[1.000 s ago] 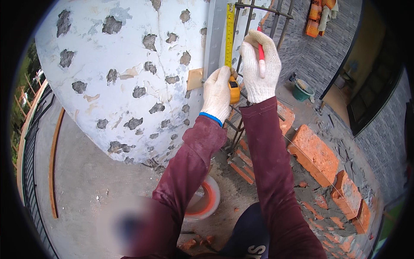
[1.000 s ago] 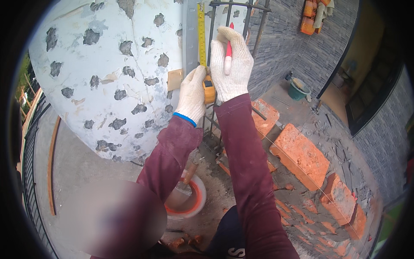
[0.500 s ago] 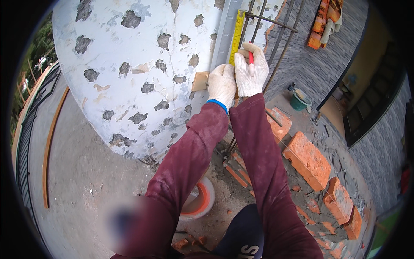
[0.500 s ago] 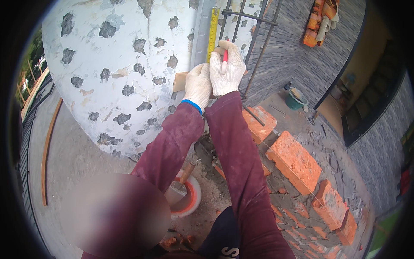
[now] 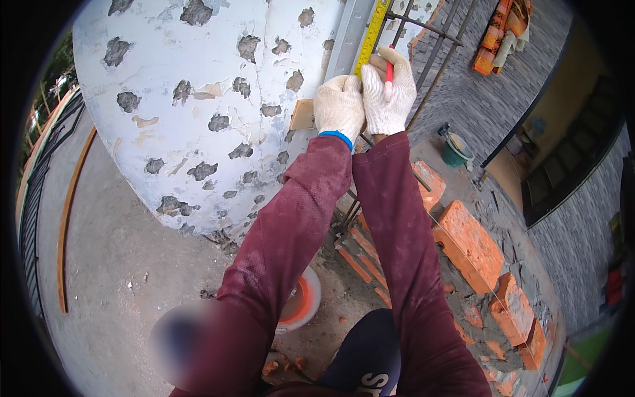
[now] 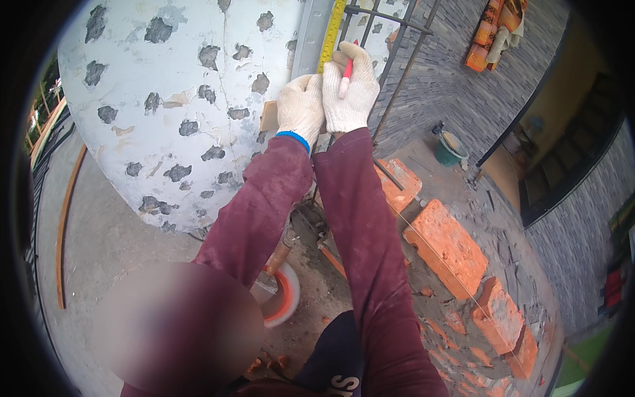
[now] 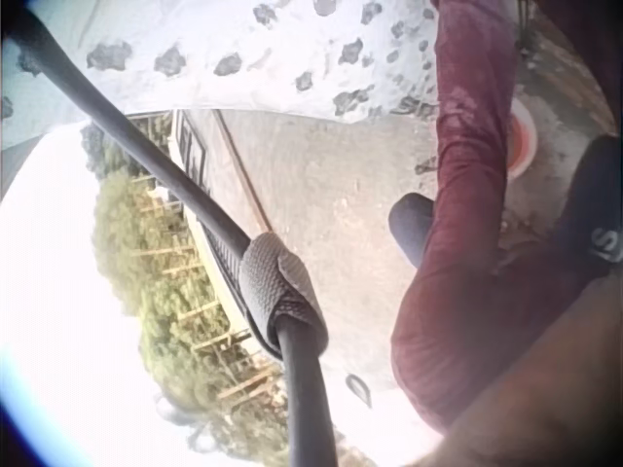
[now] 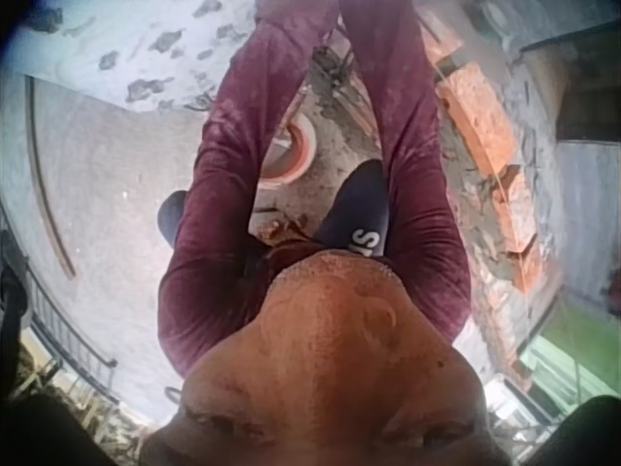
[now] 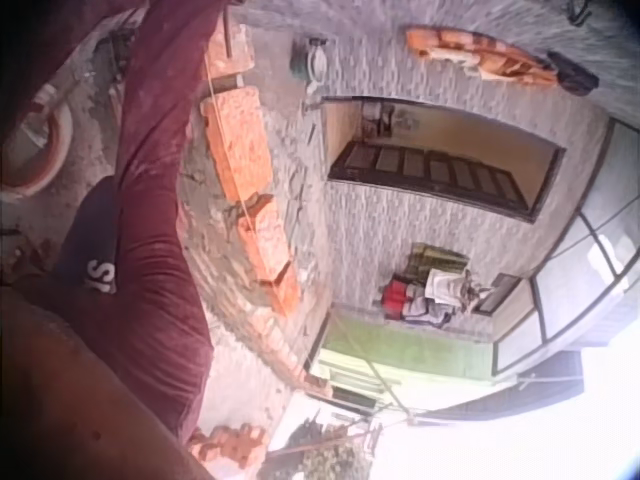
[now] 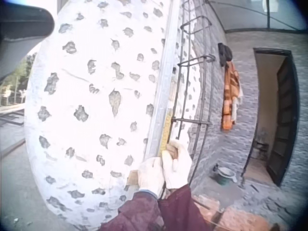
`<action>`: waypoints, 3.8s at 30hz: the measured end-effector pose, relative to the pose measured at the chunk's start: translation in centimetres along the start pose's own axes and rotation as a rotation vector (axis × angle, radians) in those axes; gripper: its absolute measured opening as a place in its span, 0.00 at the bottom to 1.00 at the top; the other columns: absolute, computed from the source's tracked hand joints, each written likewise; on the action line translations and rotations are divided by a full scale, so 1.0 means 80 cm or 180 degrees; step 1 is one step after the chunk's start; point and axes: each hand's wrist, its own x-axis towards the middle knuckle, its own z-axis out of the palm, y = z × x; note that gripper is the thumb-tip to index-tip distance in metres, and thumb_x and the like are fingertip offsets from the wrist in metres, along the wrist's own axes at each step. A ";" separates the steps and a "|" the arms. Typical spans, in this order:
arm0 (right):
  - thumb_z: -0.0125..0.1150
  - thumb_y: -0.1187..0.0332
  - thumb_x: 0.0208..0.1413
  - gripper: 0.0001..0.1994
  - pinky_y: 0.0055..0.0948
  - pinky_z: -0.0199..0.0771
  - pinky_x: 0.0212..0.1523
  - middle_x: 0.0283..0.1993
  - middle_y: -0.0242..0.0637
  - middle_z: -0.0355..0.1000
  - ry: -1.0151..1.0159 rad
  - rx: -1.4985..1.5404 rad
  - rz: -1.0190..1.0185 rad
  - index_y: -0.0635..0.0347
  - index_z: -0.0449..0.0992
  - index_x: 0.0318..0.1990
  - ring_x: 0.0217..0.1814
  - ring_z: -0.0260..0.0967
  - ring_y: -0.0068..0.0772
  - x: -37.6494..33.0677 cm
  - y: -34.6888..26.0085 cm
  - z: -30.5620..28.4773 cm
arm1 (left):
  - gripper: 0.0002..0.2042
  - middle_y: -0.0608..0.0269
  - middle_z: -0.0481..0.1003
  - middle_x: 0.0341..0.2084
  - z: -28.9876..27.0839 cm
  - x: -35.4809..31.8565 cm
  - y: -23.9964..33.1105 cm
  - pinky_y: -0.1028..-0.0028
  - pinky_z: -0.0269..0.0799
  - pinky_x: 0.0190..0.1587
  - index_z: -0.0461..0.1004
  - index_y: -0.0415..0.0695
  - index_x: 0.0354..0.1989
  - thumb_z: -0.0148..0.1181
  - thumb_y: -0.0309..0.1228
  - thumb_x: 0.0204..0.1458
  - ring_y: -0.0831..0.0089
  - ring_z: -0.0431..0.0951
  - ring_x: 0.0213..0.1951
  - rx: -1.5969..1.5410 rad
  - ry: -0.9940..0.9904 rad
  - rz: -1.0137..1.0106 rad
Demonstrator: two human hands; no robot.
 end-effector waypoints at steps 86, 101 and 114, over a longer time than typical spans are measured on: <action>0.62 0.59 0.50 0.17 0.31 0.78 0.38 0.30 0.41 0.80 -0.0643 -0.0005 0.0624 0.63 0.86 0.40 0.32 0.79 0.32 0.179 -0.084 -0.013 | 0.15 0.57 0.77 0.21 0.017 0.002 -0.008 0.67 0.71 0.33 0.81 0.35 0.31 0.54 0.36 0.57 0.70 0.76 0.25 -0.0357 0.0599 -0.0365; 0.61 0.63 0.50 0.16 0.25 0.76 0.32 0.27 0.36 0.80 -0.0710 0.0201 0.0851 0.66 0.85 0.40 0.27 0.76 0.23 0.181 -0.088 -0.011 | 0.17 0.44 0.83 0.33 0.014 -0.001 -0.004 0.61 0.75 0.47 0.84 0.36 0.40 0.54 0.37 0.56 0.53 0.84 0.39 -0.0402 0.0491 -0.0556; 0.63 0.64 0.53 0.16 0.24 0.76 0.32 0.29 0.35 0.80 -0.0865 0.0355 0.0798 0.67 0.84 0.42 0.28 0.75 0.22 0.182 -0.093 -0.018 | 0.15 0.62 0.77 0.21 0.024 0.000 -0.011 0.70 0.72 0.32 0.82 0.34 0.32 0.56 0.34 0.56 0.74 0.74 0.25 -0.0621 0.0657 -0.0365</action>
